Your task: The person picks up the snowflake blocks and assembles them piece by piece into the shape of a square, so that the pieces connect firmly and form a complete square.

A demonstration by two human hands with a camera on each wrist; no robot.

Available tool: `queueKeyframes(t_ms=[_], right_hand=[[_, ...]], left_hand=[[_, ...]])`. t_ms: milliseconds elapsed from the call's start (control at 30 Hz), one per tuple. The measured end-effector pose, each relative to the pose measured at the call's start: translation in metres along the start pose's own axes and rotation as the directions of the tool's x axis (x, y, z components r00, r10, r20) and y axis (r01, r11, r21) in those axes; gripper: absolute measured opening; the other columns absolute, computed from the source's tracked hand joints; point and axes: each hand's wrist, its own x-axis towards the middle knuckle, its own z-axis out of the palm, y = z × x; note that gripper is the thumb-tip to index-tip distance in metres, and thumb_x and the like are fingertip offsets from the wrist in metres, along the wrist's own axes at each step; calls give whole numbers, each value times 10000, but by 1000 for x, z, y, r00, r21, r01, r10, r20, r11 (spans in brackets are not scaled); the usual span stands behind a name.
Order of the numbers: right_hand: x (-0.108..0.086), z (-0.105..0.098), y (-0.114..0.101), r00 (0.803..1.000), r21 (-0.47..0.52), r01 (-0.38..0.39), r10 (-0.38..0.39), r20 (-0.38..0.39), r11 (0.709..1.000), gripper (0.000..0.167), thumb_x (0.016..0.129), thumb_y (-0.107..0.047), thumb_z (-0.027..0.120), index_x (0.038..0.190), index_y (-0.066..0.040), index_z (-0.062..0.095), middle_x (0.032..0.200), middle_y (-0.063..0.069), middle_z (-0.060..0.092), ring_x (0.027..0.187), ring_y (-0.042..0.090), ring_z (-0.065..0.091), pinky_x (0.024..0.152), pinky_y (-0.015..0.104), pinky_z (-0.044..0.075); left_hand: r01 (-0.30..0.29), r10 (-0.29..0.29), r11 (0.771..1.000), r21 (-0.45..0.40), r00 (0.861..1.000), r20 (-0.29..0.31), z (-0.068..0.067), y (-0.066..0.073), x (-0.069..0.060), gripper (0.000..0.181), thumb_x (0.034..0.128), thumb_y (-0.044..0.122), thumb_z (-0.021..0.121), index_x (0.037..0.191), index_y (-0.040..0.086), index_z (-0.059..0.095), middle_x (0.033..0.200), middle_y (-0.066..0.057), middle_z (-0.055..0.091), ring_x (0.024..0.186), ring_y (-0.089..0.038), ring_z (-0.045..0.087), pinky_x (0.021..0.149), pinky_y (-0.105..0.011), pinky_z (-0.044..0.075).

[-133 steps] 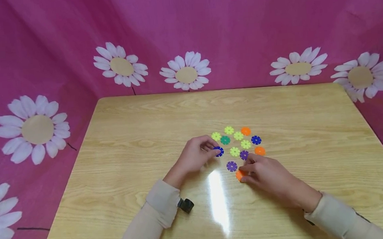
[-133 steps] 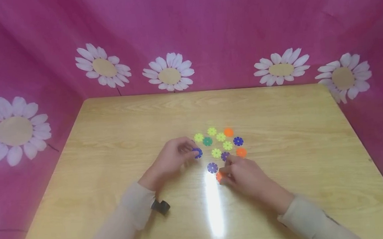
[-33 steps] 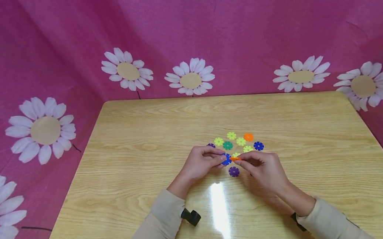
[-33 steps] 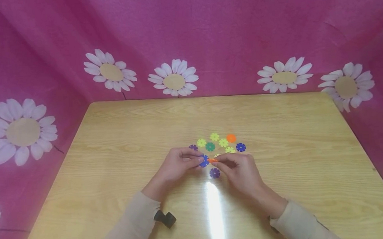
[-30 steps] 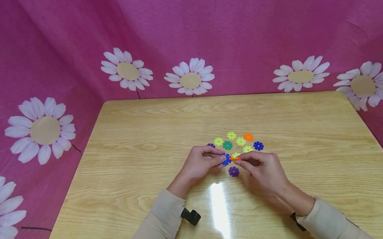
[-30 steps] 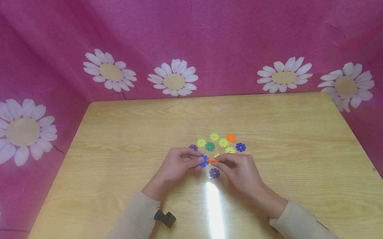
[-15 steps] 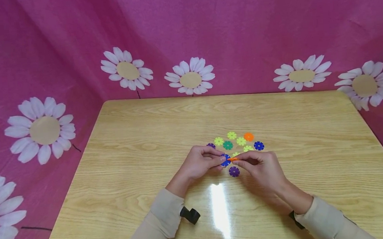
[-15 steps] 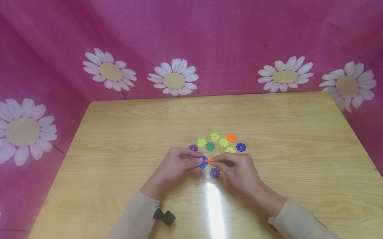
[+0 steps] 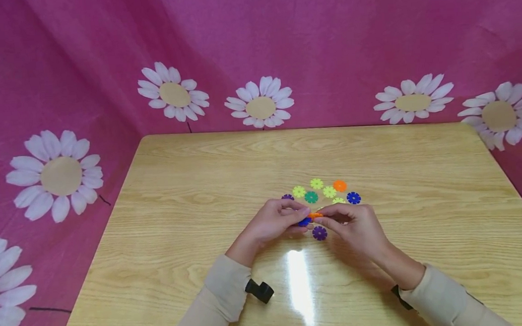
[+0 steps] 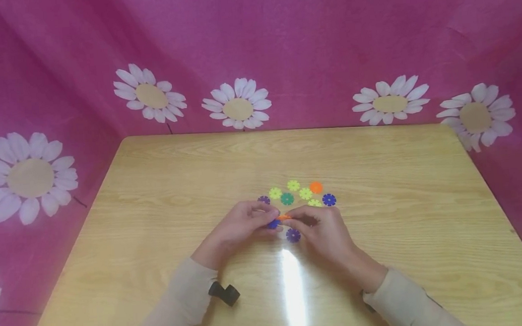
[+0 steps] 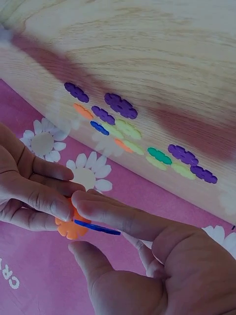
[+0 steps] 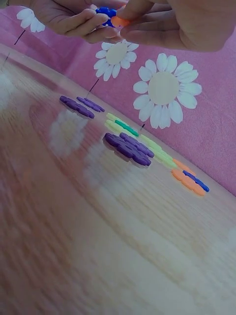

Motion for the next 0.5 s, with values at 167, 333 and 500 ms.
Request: queueKeyframes(t_ms=[167, 333, 500], right_hand=[[-2, 1, 0, 999, 9, -5, 4, 32, 1000, 126, 820, -14, 793, 925, -83, 783, 891, 42, 785, 781, 73, 736, 683, 178, 618], [-2, 0, -2, 999, -8, 4, -3, 46, 1000, 132, 826, -27, 793, 943, -87, 788, 899, 35, 786, 782, 88, 743, 699, 182, 619], [0, -11, -6, 994, -61, -39, 45, 104, 997, 175, 838, -59, 794, 1012, -58, 781, 967, 61, 785, 837, 147, 753, 669, 214, 628]], left_hand=[[-5, 6, 1000, -15, 999, 32, 2, -2, 2, 301, 984, 161, 639, 1185, -63, 633, 1093, -228, 732, 1027, -340, 721, 1027, -506, 531], [-7, 7, 1000, -11, 999, 34, 3, -4, 3, 284, 981, 142, 643, 1168, -71, 640, 1102, -246, 726, 1048, -360, 713, 1023, -500, 535], [2, -2, 1000, 15, 1000, 7, 2, -4, 2, 284, 972, 161, 661, 1156, -56, 656, 1107, -226, 732, 1004, -322, 731, 998, -480, 558]])
